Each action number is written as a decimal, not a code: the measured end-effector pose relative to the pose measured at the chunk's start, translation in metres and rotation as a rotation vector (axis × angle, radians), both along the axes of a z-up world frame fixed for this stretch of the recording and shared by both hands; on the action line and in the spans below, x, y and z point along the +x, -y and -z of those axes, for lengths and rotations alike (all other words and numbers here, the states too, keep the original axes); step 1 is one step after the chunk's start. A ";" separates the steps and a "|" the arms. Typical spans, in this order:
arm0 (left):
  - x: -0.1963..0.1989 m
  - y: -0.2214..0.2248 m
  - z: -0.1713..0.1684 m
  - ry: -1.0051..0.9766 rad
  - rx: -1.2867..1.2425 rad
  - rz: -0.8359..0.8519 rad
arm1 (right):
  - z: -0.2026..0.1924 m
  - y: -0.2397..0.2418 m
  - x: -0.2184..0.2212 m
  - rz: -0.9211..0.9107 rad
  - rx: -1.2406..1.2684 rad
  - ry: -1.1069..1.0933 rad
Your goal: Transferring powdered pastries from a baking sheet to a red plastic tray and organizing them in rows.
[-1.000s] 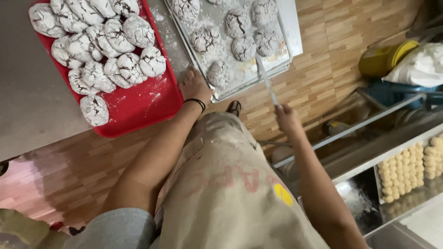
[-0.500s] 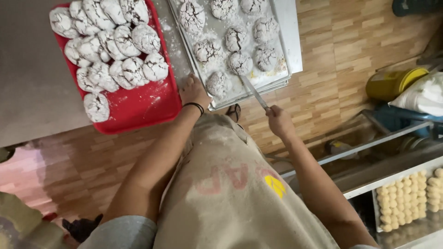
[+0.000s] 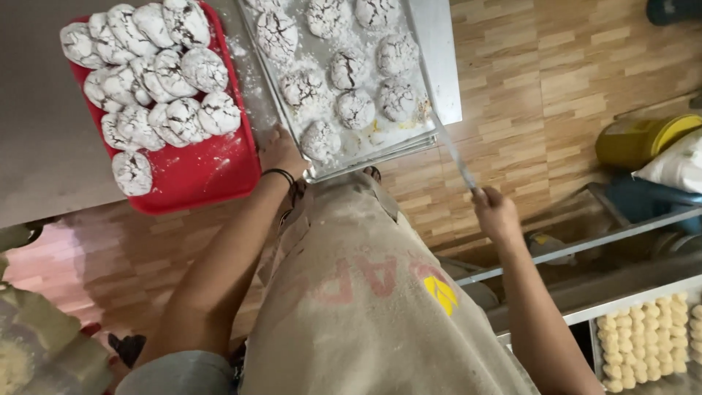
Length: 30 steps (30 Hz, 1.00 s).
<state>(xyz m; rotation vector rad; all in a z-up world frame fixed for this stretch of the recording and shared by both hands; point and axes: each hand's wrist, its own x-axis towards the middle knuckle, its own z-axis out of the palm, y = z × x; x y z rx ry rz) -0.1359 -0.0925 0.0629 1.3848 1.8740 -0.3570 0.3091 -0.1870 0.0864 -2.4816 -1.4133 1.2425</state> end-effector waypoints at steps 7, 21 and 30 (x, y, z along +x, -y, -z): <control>0.004 -0.003 0.022 -0.107 -0.047 0.044 | 0.059 -0.074 -0.081 -0.182 -0.055 -0.044; 0.001 0.004 0.052 -0.099 0.011 -0.044 | 0.003 -0.090 -0.032 -0.370 -0.107 0.063; 0.000 0.002 0.048 -0.096 0.065 -0.068 | 0.021 -0.090 0.008 -0.137 -0.027 0.034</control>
